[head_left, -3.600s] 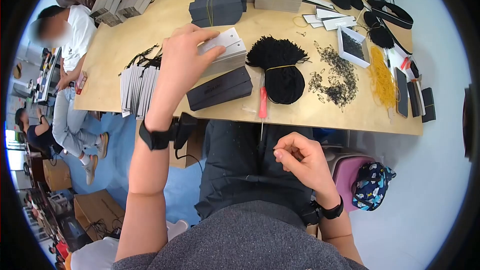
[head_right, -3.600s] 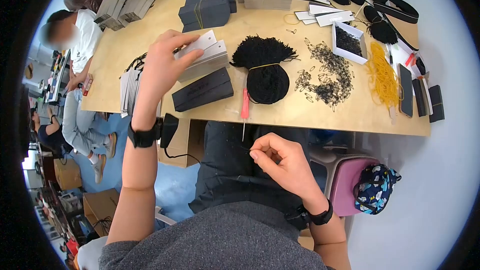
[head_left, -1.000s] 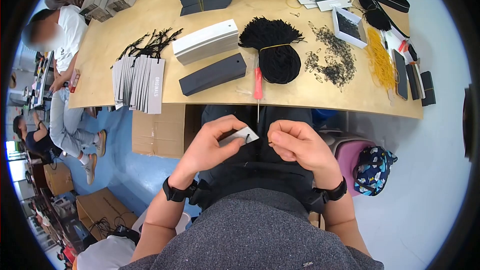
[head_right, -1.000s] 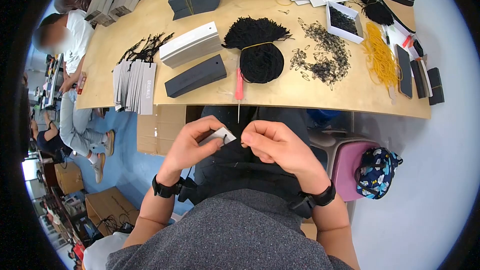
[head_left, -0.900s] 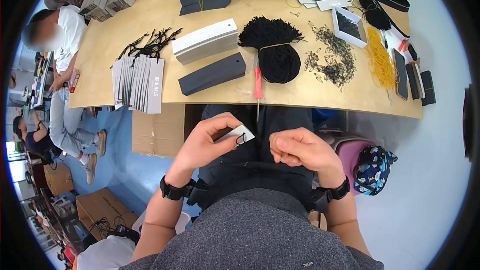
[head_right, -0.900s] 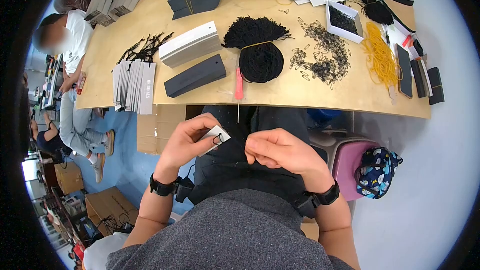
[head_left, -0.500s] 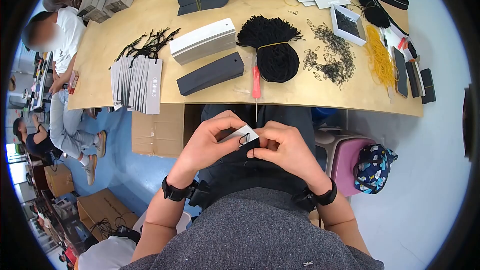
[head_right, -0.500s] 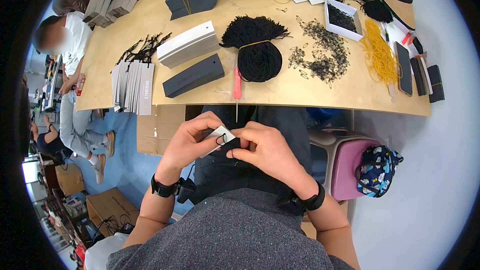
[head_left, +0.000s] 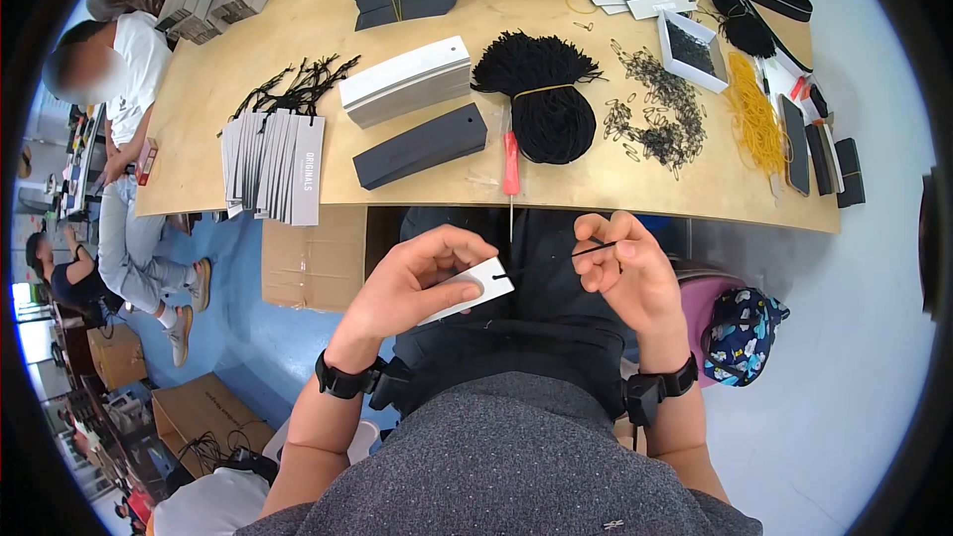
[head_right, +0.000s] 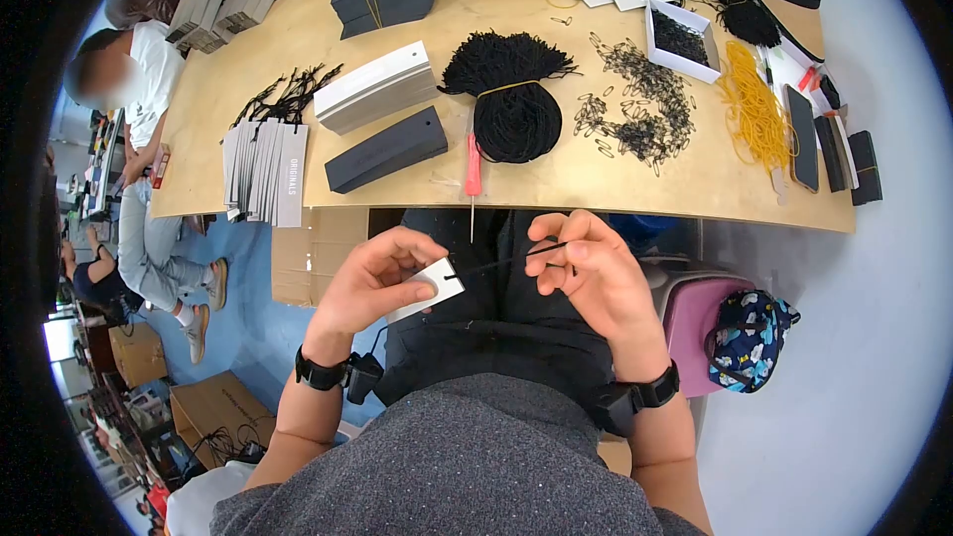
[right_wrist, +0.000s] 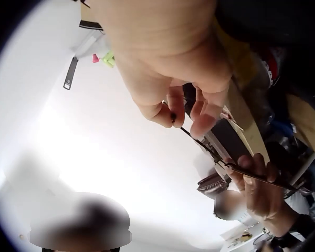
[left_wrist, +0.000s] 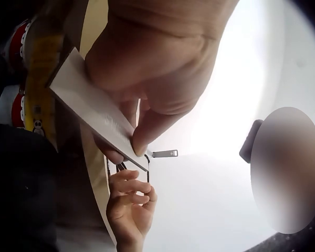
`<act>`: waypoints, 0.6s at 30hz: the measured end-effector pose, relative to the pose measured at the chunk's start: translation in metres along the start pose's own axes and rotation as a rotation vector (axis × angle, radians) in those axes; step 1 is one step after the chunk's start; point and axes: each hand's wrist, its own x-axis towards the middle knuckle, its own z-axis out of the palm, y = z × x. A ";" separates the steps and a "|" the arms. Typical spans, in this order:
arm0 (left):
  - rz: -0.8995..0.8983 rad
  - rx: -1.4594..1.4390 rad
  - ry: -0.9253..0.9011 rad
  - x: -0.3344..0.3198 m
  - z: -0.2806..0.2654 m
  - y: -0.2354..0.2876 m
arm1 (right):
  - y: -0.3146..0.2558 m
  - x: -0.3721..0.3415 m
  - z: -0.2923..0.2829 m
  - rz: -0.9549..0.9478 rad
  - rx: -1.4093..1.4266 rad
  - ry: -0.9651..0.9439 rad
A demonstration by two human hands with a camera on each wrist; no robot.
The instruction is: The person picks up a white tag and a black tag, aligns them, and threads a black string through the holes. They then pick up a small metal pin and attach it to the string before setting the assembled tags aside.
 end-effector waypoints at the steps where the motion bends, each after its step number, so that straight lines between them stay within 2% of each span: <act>1: 0.000 0.001 0.001 -0.001 0.001 0.000 | -0.002 0.000 -0.003 0.000 0.001 -0.001; 3: 0.034 0.089 0.011 -0.003 0.002 -0.001 | -0.004 0.001 -0.008 0.077 0.087 -0.163; 4: 0.034 0.090 0.012 -0.003 0.002 0.002 | -0.004 0.001 -0.010 0.077 0.088 -0.165; 6: 0.194 0.498 -0.071 -0.004 0.002 0.015 | -0.002 0.003 -0.013 0.072 0.153 -0.148; 8: 0.190 0.503 -0.026 -0.008 0.011 0.022 | 0.002 0.003 -0.014 0.059 0.137 -0.087; 10: 0.105 0.443 0.005 -0.012 0.012 0.032 | 0.002 0.007 -0.012 0.046 0.120 -0.035; 12: -0.019 0.269 0.122 -0.013 0.014 0.048 | -0.002 0.008 -0.001 -0.035 -0.094 0.078; 13: -0.020 0.152 0.136 -0.012 0.007 0.050 | -0.008 0.010 0.009 -0.053 -0.180 0.009; 14: -0.147 0.114 0.201 -0.011 0.000 0.062 | -0.010 0.010 0.017 -0.051 -0.175 -0.003; 18: 0.361 0.143 0.445 0.013 -0.048 0.091 | -0.010 0.007 0.028 -0.049 -0.241 -0.024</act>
